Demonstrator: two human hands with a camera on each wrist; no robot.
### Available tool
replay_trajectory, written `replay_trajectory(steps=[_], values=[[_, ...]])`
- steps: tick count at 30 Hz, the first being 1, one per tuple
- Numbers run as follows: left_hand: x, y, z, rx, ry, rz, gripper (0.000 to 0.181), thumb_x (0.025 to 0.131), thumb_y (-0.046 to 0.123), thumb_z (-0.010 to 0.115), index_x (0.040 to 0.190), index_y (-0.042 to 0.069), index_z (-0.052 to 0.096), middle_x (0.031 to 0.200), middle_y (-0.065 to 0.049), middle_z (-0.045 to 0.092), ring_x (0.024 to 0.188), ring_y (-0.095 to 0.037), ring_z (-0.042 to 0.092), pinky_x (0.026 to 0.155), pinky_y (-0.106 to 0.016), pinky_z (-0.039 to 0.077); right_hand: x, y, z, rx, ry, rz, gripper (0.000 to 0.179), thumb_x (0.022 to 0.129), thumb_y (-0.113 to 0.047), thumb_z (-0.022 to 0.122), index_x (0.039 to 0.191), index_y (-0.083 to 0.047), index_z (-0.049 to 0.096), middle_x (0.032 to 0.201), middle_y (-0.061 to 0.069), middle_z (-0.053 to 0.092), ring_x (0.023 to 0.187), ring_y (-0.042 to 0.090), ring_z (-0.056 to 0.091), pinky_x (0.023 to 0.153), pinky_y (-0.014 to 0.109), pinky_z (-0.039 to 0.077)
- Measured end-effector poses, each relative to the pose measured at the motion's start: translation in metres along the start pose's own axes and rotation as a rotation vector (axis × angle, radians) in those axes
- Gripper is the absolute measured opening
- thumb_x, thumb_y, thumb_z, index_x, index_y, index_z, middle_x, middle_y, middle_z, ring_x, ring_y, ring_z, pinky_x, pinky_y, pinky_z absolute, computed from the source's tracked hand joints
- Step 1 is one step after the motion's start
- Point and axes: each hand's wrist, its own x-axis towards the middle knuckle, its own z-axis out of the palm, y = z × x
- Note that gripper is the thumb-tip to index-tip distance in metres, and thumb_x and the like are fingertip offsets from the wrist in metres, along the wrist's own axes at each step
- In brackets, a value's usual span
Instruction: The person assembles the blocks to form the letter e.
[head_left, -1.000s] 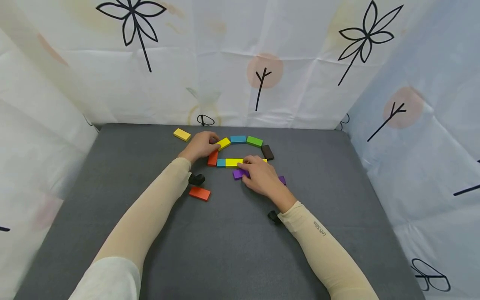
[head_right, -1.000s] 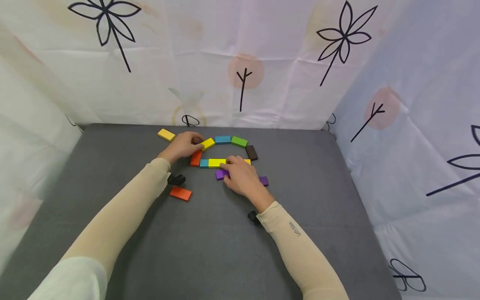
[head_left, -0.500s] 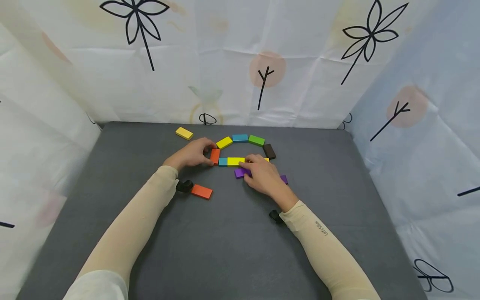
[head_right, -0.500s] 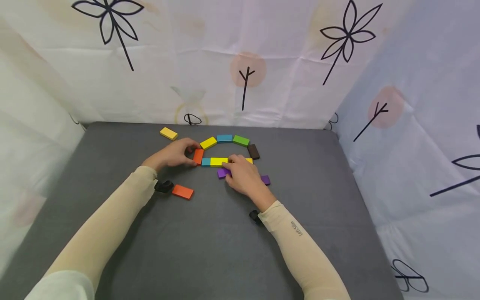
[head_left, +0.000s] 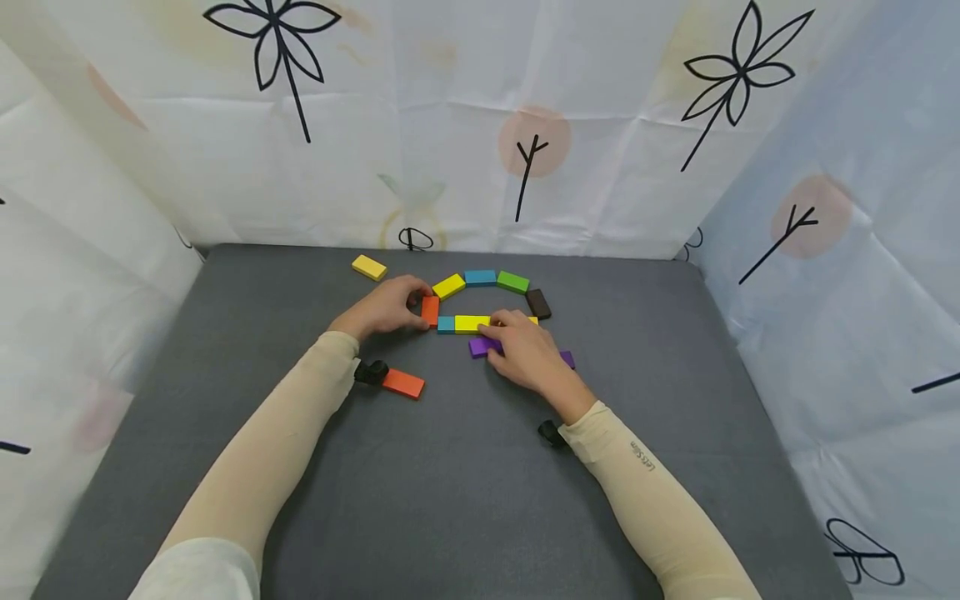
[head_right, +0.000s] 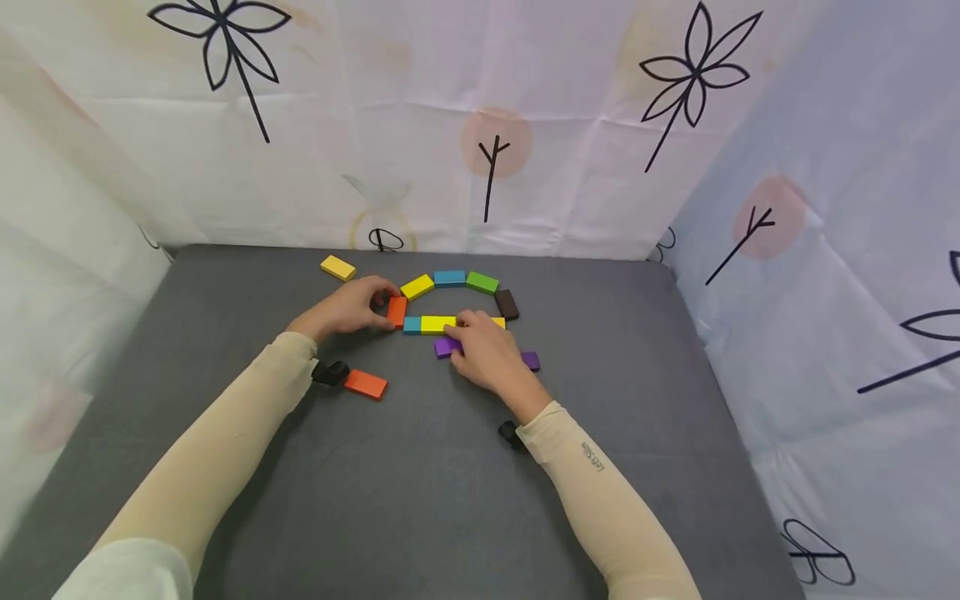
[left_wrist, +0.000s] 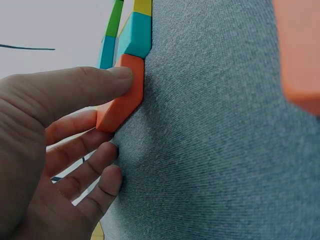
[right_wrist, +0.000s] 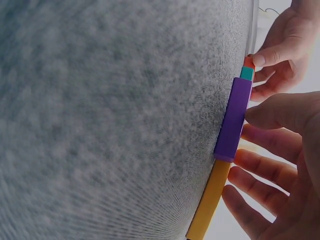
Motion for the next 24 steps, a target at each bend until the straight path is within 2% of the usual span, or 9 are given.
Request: replay_trajectory(steps=[9,19,24], values=[[0.0003,0.0000,0.0000,-0.002,-0.004,-0.006,0.063,0.093,0.017,0.088,0.148,0.003,0.061,0.140,-0.018,0.060,0.121,-0.035,0.056,0.105,-0.053,0.047,0.0011,-0.0004,-0.0021,0.007,-0.015,0.002,0.048,0.104,-0.023,0.072,0.152,-0.018,0.066,0.145,0.006,0.060,0.125,0.024,0.055,0.095,0.044,0.057],[0.0007,-0.0019,0.0014,-0.017,0.009,-0.002,0.065,0.094,0.017,0.088,0.151,0.003,0.059,0.141,-0.018,0.058,0.121,-0.035,0.055,0.103,-0.053,0.049,0.0057,-0.0003,-0.0060,0.003,-0.018,-0.014,0.042,0.105,-0.022,0.071,0.147,-0.015,0.071,0.143,0.006,0.062,0.127,0.024,0.056,0.101,0.043,0.055],[-0.0032,-0.0037,0.0001,-0.068,0.053,-0.004,0.064,0.097,0.022,0.085,0.152,0.003,0.058,0.136,-0.019,0.059,0.117,-0.034,0.056,0.097,-0.051,0.051,0.0059,-0.0001,-0.0064,0.014,-0.014,-0.015,0.042,0.105,-0.021,0.071,0.146,-0.014,0.072,0.142,0.006,0.062,0.126,0.024,0.056,0.101,0.044,0.055]])
